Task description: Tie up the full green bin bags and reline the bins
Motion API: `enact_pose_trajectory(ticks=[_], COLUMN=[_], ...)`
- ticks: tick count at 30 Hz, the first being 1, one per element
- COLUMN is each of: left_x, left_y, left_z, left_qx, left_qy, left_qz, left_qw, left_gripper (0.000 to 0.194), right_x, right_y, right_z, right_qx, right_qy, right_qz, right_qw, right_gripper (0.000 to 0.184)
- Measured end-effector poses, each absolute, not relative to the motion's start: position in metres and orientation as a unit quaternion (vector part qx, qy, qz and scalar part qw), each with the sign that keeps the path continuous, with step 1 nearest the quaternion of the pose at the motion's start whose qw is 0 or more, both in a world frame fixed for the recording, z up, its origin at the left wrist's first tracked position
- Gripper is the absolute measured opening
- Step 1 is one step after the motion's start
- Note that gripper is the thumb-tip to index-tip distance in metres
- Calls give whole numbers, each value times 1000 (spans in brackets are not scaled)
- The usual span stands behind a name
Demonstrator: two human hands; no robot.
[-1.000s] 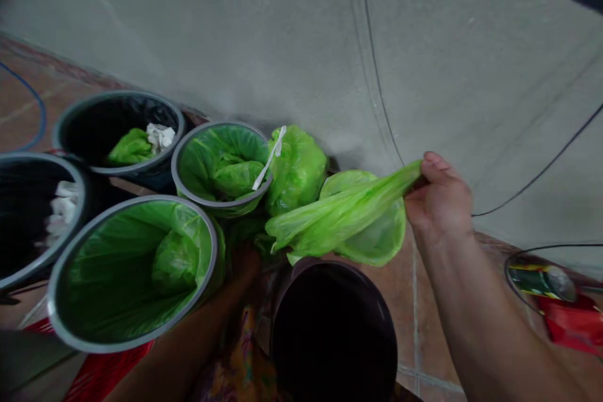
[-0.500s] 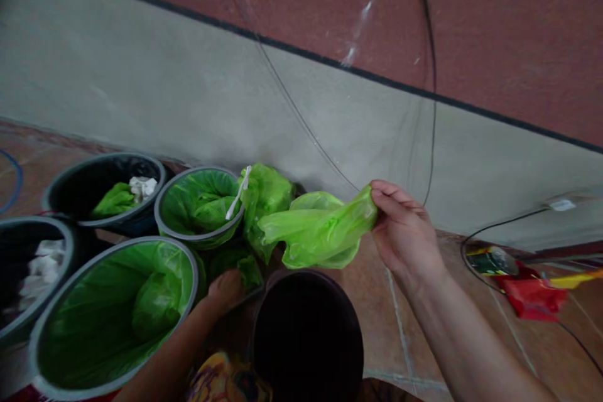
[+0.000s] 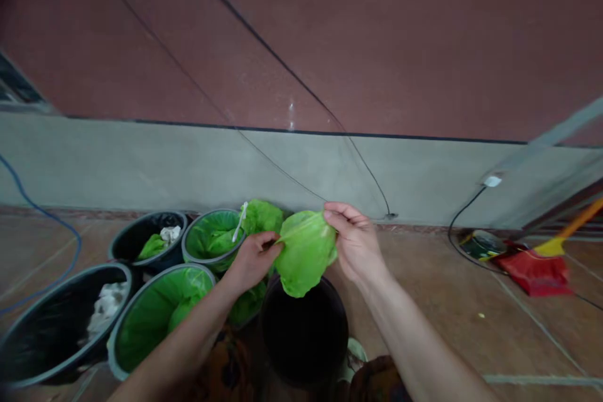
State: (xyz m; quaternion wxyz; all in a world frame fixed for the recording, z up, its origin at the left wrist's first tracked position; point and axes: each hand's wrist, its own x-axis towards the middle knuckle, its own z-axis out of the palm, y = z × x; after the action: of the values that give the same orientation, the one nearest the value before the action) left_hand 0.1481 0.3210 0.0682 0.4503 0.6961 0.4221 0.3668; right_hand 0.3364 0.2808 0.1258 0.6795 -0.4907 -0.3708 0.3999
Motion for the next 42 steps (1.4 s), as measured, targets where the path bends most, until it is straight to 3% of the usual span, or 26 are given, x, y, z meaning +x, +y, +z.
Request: enact_pose_trajectory(ticks=[6, 13, 16, 19, 22, 30, 37, 42], left_x=[128, 117, 108, 98, 89, 68, 69, 73], left_y=[313, 314, 319, 329, 338, 350, 364, 366], left_z=[69, 50, 43, 45, 48, 45, 39, 42], left_qx=[508, 330, 309, 331, 346, 369, 399, 399], left_qy=[441, 449, 464, 487, 514, 555, 572, 561], left_qz=[409, 464, 479, 484, 491, 502, 479, 493], left_qw=[617, 688, 678, 647, 612, 551, 534, 533], left_gripper=[9, 24, 25, 25, 26, 22, 29, 31], right_x=[388, 354, 334, 326, 335, 393, 405, 416], right_y=[276, 268, 260, 261, 270, 280, 260, 258], right_z=[90, 27, 10, 6, 13, 38, 58, 45], right_qx=[-529, -562, -533, -540, -589, -628, -576, -624], right_qy=[-313, -413, -462, -507, -484, -367, -537, -591], right_qz=[361, 495, 566, 556, 470, 358, 460, 396], right_qw=[701, 518, 427, 377, 445, 586, 410, 323], right_gripper=[33, 52, 53, 28, 16, 36, 44, 17])
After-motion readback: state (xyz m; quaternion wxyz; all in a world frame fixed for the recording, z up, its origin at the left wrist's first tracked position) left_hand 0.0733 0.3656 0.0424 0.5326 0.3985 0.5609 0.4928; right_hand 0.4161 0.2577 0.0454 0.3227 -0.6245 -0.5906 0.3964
